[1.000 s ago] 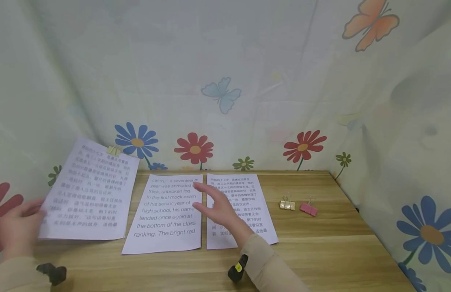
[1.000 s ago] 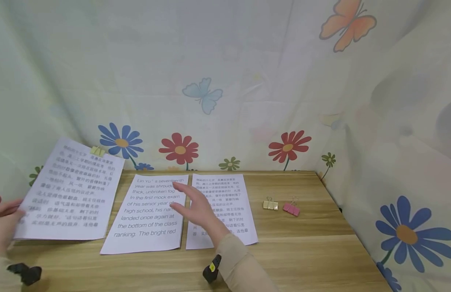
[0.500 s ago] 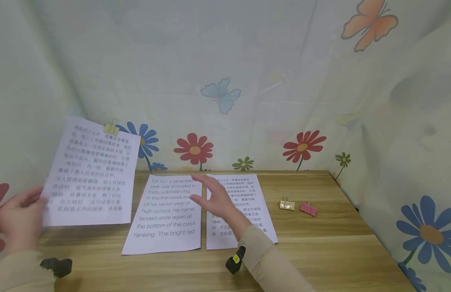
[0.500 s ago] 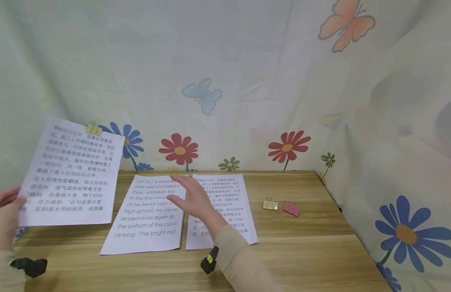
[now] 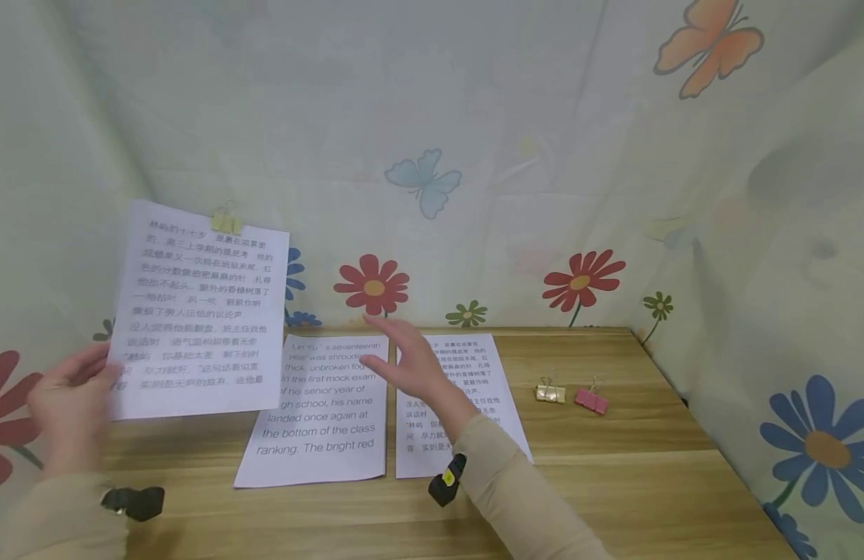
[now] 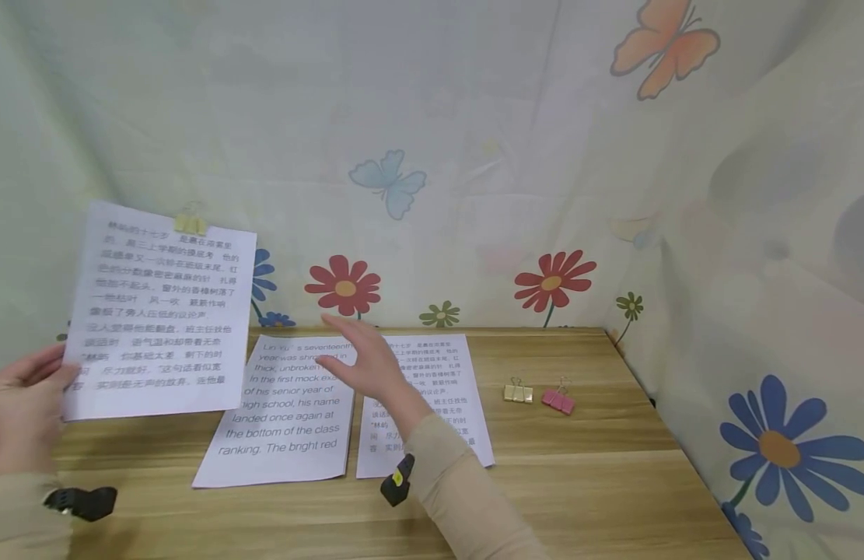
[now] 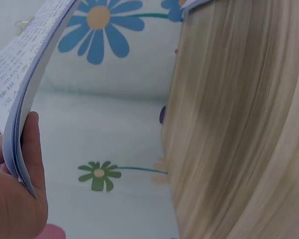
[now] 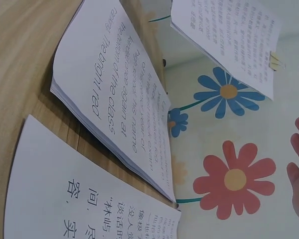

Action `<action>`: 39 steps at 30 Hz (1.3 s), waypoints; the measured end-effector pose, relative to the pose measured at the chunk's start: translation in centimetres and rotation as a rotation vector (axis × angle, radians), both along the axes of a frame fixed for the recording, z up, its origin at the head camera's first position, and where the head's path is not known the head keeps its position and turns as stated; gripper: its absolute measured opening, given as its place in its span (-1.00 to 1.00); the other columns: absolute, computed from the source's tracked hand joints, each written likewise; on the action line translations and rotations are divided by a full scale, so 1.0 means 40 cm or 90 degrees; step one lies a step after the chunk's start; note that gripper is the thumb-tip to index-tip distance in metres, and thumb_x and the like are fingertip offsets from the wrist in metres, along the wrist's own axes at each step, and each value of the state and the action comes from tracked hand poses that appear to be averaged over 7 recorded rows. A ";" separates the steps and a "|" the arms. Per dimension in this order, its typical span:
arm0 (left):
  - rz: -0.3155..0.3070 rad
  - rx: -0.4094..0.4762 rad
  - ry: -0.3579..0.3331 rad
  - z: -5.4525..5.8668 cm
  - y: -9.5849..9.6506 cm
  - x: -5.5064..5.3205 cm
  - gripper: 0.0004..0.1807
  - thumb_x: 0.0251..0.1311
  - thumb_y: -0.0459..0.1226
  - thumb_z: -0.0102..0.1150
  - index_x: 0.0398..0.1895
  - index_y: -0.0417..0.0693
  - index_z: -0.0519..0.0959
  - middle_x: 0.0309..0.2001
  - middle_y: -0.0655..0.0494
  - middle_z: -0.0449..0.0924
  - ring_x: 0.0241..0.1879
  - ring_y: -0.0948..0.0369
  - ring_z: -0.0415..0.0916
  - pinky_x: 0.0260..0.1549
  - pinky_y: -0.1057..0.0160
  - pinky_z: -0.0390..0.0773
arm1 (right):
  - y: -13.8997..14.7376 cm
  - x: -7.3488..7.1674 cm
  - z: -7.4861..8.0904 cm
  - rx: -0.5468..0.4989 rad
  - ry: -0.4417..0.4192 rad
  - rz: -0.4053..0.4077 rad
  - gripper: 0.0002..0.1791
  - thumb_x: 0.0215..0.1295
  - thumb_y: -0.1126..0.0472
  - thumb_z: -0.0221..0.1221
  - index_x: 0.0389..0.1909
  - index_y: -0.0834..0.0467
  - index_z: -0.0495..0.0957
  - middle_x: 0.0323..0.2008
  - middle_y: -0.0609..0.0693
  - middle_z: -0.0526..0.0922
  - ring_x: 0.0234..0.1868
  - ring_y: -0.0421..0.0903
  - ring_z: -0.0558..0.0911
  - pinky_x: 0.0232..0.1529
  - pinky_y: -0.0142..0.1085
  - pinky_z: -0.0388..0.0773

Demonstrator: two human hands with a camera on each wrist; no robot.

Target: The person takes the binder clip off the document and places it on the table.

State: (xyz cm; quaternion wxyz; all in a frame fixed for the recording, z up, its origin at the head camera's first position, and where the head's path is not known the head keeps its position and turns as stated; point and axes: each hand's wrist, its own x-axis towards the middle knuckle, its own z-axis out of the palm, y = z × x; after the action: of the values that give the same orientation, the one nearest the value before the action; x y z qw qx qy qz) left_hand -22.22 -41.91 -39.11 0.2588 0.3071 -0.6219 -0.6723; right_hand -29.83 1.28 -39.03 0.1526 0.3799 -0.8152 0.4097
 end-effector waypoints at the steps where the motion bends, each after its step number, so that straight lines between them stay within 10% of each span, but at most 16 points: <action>1: 0.001 0.001 0.008 0.000 -0.001 -0.001 -0.56 0.24 -0.39 0.28 0.16 0.16 0.64 -0.25 0.42 0.62 -0.29 0.43 0.49 -0.57 0.57 0.49 | -0.011 -0.009 0.001 -0.003 0.002 0.007 -0.30 0.30 0.12 0.31 0.43 0.09 0.32 0.37 -0.01 0.40 0.39 -0.06 0.33 0.38 -0.13 0.25; 31: 0.006 -0.125 0.041 -0.026 0.053 -0.015 -0.65 0.25 -0.42 0.27 0.07 0.03 0.68 -0.31 0.42 0.66 -0.33 0.40 0.56 -0.51 0.52 0.54 | -0.198 -0.213 0.078 -0.026 0.169 0.071 -0.28 0.22 0.19 0.38 0.37 0.26 0.35 0.33 0.12 0.45 0.38 0.07 0.35 0.44 -0.28 0.10; 39: -0.009 -0.180 0.021 -0.046 0.118 -0.036 -0.68 0.28 -0.36 0.26 0.09 0.02 0.67 -0.24 0.40 0.65 -0.27 0.37 0.56 -0.46 0.51 0.55 | -0.178 -0.238 0.126 -0.017 0.169 0.037 -0.25 0.23 0.20 0.38 0.40 0.27 0.31 0.19 0.19 0.53 -0.10 -0.06 0.62 0.30 -0.30 0.31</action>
State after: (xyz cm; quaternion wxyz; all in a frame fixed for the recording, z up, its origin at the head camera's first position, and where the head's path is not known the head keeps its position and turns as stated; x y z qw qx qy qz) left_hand -23.65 -37.18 -40.95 0.3053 0.2521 -0.7081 -0.5847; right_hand -39.36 -5.86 -33.98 0.2520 0.4523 -0.7710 0.3708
